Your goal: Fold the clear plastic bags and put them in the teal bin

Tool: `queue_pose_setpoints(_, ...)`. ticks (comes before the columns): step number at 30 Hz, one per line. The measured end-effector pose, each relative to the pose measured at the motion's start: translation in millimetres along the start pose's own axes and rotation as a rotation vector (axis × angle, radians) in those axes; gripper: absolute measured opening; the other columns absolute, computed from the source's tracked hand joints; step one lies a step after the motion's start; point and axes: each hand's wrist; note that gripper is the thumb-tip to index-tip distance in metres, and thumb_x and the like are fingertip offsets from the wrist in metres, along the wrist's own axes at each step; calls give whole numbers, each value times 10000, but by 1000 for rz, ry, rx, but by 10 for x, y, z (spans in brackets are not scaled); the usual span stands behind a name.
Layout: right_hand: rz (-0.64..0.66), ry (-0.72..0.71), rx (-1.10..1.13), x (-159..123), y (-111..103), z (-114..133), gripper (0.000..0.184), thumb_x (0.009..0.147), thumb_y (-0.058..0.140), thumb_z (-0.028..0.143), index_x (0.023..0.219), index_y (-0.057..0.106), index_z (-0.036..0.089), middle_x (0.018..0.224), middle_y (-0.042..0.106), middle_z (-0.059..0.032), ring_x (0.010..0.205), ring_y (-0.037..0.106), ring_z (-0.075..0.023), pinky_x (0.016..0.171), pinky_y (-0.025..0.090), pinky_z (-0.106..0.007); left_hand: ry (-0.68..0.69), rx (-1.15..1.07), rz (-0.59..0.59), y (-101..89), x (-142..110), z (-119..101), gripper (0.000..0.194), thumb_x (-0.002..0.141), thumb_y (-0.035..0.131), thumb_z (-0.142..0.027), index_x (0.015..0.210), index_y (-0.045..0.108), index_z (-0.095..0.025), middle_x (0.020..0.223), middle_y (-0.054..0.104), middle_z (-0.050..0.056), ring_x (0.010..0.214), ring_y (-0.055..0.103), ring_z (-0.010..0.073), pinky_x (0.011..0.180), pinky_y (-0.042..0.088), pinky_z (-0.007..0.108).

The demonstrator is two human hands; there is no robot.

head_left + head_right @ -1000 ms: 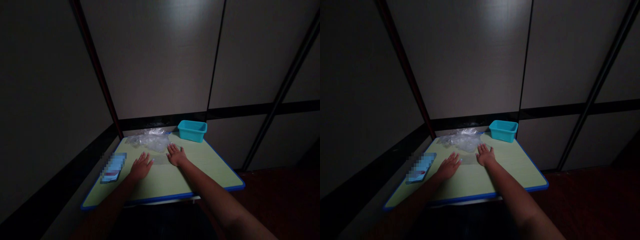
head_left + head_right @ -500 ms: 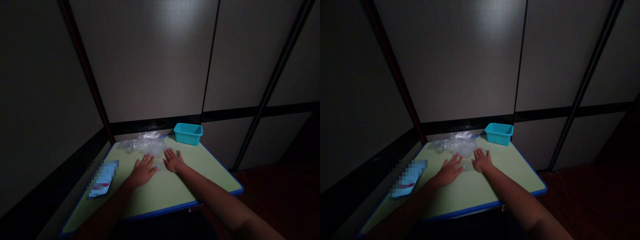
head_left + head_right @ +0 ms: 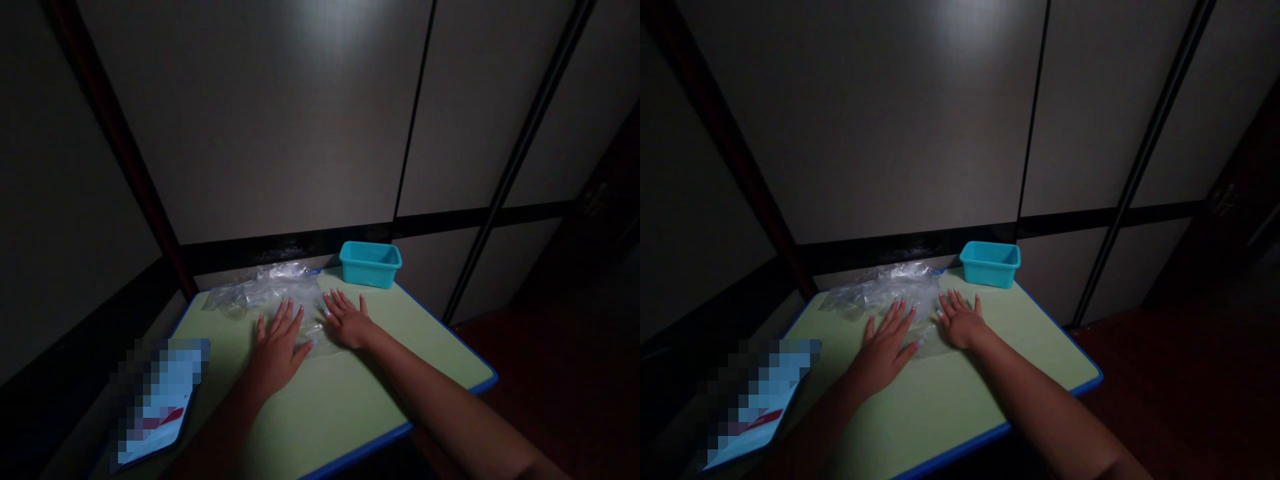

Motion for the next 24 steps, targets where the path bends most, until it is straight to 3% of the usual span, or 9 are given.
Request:
queue_pose_setpoints(2, -10, 13, 1, -5, -38, -62, 581, 913, 74, 479, 1449, 38, 257, 1515, 25, -24, 1375, -39, -226, 1025, -53, -569, -22, 10, 68, 23, -20, -4, 644, 871, 354, -502, 1428, 183, -227, 1499, 106, 84, 1377, 52, 267, 1045, 89, 583)
queue_pose_setpoints(5, -133, 66, 32, -10, -71, -138, 592, 909, 229, 430, 1442, 133, 191, 1482, 208, -90, 1355, 103, -247, 1045, 63, -511, 76, -46, 170, 39, -41, -11, 656, 867, 321, -551, 1429, 163, -252, 1498, 120, 53, 1378, 65, 246, 1055, 103, 564)
queue_pose_setpoints(8, -308, 132, 53, -12, -102, -175, 515, 894, 327, 358, 1360, 317, 141, 1341, 418, -133, 1235, 303, -245, 986, 245, -395, 183, -112, 232, 29, -50, -34, 664, 864, 310, -569, 1429, 149, -260, 1494, 150, 40, 1376, 104, 212, 1075, 105, 519)
queue_pose_setpoints(10, -343, 146, 39, -13, -119, -190, 406, 883, 366, 339, 1228, 461, 147, 1211, 514, -128, 1136, 378, -245, 909, 313, -352, 208, -132, 259, 28, -51, -48, 694, 852, 322, -589, 1429, 150, -244, 1491, 152, 49, 1375, 117, 202, 1082, 101, 498)
queue_pose_setpoints(13, -301, 175, -11, -16, -126, -218, 315, 849, 445, 379, 1058, 556, 172, 1094, 558, -114, 1056, 422, -250, 837, 344, -337, 189, -135, 281, 61, -45, -40, 749, 829, 332, -623, 1431, 153, -214, 1490, 142, 71, 1374, 120, 214, 1083, 86, 503)
queue_pose_setpoints(16, -208, 167, -55, -24, -112, -244, 363, 811, 495, 480, 1014, 569, 188, 1084, 554, -109, 1049, 429, -256, 807, 355, -341, 157, -138, 298, 112, -38, -10, 750, 831, 295, -638, 1428, 175, -200, 1488, 139, 87, 1372, 126, 227, 1079, 73, 516)
queue_pose_setpoints(24, -33, -29, -101, -22, -103, -228, 467, 781, 475, 601, 857, 640, 171, 974, 602, -109, 940, 492, -232, 718, 368, -295, 149, -118, 307, 143, -18, -11, 677, 868, 261, -589, 1407, 249, -180, 1480, 171, 83, 1370, 142, 218, 1076, 80, 531)
Point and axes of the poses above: each hand's wrist, its own x-axis towards the middle knuckle, its own y-axis out of the palm, z = x × y
